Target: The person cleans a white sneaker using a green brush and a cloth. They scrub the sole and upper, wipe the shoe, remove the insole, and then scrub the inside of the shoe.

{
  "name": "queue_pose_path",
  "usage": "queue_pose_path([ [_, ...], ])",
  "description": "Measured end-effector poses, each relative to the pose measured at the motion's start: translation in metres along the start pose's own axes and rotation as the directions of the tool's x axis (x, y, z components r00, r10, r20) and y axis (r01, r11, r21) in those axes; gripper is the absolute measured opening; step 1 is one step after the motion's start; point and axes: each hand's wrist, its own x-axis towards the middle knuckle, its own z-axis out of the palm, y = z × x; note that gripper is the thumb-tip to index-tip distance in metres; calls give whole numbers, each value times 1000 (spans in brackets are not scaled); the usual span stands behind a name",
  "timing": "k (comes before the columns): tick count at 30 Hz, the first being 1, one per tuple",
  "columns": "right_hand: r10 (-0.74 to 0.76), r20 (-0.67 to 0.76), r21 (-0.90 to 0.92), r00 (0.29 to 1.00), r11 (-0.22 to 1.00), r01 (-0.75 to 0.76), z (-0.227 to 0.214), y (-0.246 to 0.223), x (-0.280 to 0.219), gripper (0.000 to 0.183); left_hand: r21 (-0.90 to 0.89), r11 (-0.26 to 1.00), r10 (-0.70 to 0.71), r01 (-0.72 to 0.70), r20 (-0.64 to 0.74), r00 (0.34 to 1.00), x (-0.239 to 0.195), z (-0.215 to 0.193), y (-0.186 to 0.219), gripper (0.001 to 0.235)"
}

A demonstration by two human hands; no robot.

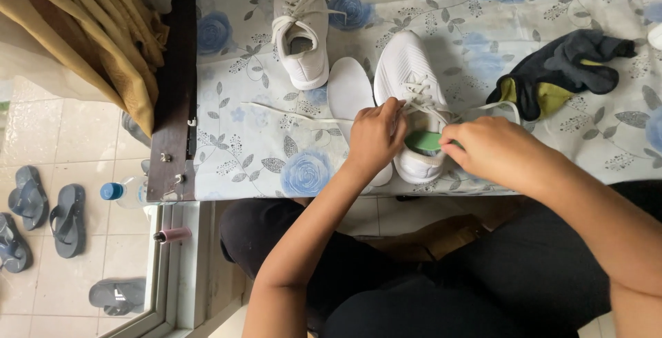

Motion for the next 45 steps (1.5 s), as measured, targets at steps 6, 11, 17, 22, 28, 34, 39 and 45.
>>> queue_pose_path([
  [6,-185,-239,-102,953,981,164,42,9,23,21,-14,999,30,-30,-13,999,2,1,-4,9],
  [11,-277,-228,-264,933,940,214,30,2,21,23,-54,998,15,-15,5,1000,3,1,-6,14],
  [17,-372,-4,-304,928,885,353,17,20,-11,54,-128,991,41,-38,22,999,6,-6,-6,16],
  [22,-584,-52,-504,810,716,483,42,29,-17,76,-222,974,52,-39,55,997,9,-23,7,26],
  [28,-767,-422,-679,484,621,392,59,37,33,28,-232,969,94,-86,24,995,14,-25,8,21],
  [34,-678,-335,-467,654,722,510,53,33,26,32,-304,950,97,-65,92,991,17,-23,7,23],
  [39,-672,-365,-509,645,724,466,49,41,18,29,-310,948,100,-68,91,991,15,-16,0,25],
  [45,-665,-455,-552,593,733,398,61,47,45,24,-244,962,138,-122,51,989,12,-17,4,25],
])
